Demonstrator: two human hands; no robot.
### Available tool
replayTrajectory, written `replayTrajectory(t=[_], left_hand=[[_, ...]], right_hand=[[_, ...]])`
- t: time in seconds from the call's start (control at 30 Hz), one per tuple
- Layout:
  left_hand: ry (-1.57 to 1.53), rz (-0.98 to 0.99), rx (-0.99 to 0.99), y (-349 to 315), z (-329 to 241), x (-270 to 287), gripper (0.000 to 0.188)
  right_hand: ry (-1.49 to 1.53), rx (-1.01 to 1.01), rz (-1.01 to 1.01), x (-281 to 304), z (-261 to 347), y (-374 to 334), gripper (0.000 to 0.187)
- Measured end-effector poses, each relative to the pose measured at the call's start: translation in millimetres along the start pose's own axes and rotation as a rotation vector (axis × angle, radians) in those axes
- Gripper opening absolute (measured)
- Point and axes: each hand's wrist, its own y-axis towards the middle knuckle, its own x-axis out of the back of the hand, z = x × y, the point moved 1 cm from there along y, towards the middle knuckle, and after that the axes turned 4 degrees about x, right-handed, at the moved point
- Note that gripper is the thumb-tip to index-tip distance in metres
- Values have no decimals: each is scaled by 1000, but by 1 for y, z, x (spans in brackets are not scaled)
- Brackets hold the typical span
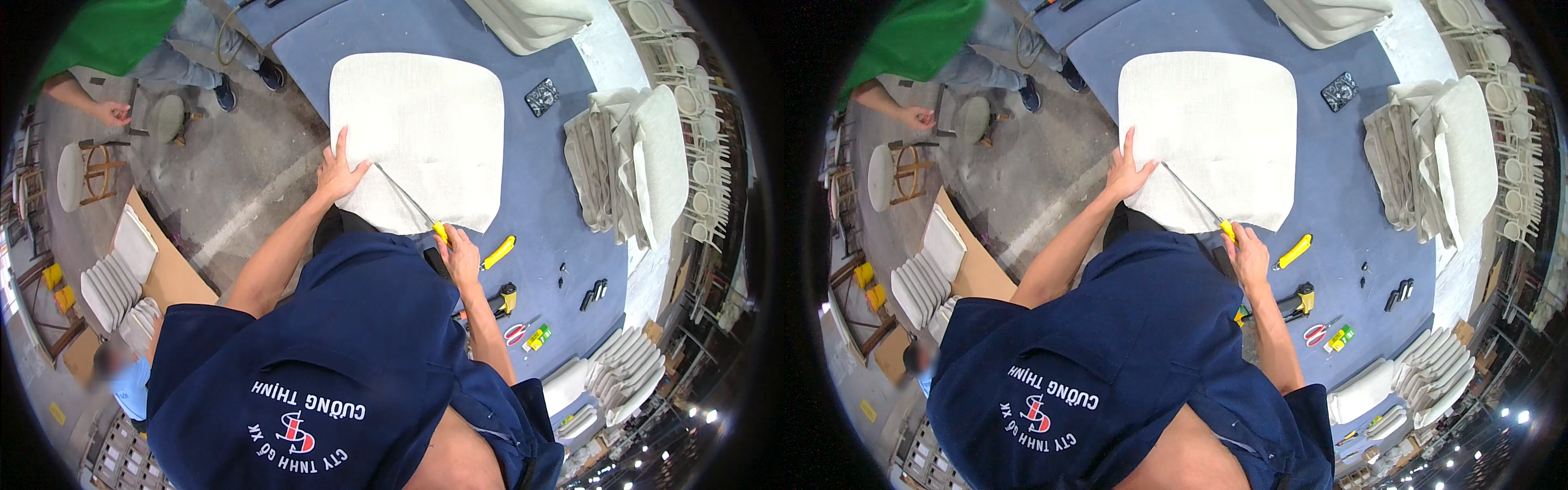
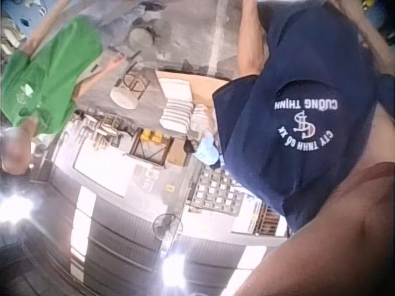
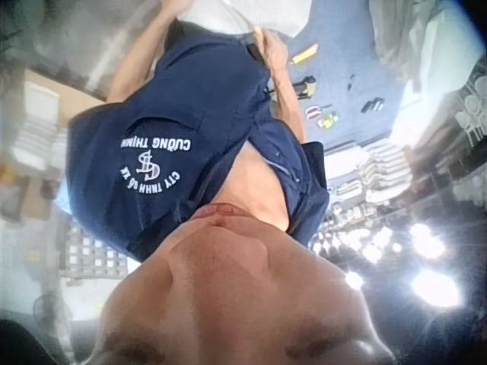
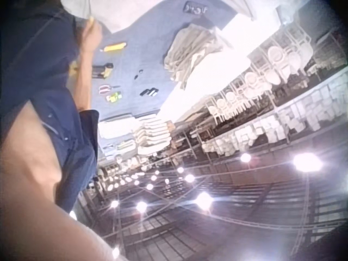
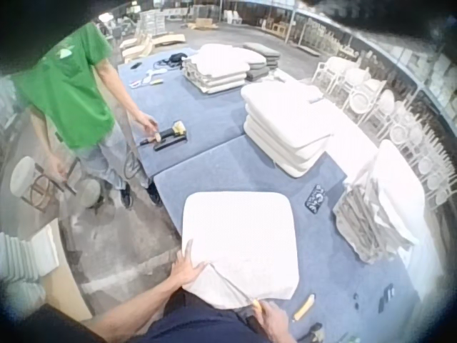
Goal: The person staples white fabric onto a chair cushion, trims excess fabric with scissors, and uses a screwdriver to tuck edges. The person repeats these steps on multiple cushions, flipping them over and adjusting the fabric as needed.
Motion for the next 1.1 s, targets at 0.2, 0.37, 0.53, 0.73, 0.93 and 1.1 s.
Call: replayTrajectory(t=[0.2,0.37,0.53,0.73,0.93,1.1], left_hand=[[-15,4,-1,1,1,-1,108],[-57,4,-11,0,3,-2,108],[-45,4,-7,0,2,-3,108],[-66,1,-4,0,4,-3,107],[-80,12,3,3,2,-3,109],[89,-160,-66,5,11,-11,113]], right_hand=[[-5,-14,25,2,-2,-2,30],[-46,-10,-6,-12,-4,-4,31],[-55,-74,-7,-23,6,-16,33],[-21,-143,16,-17,22,-22,33],[92,-110,-24,-28,13,-16,35],[1049,-733,463,-16,10,2,45]])
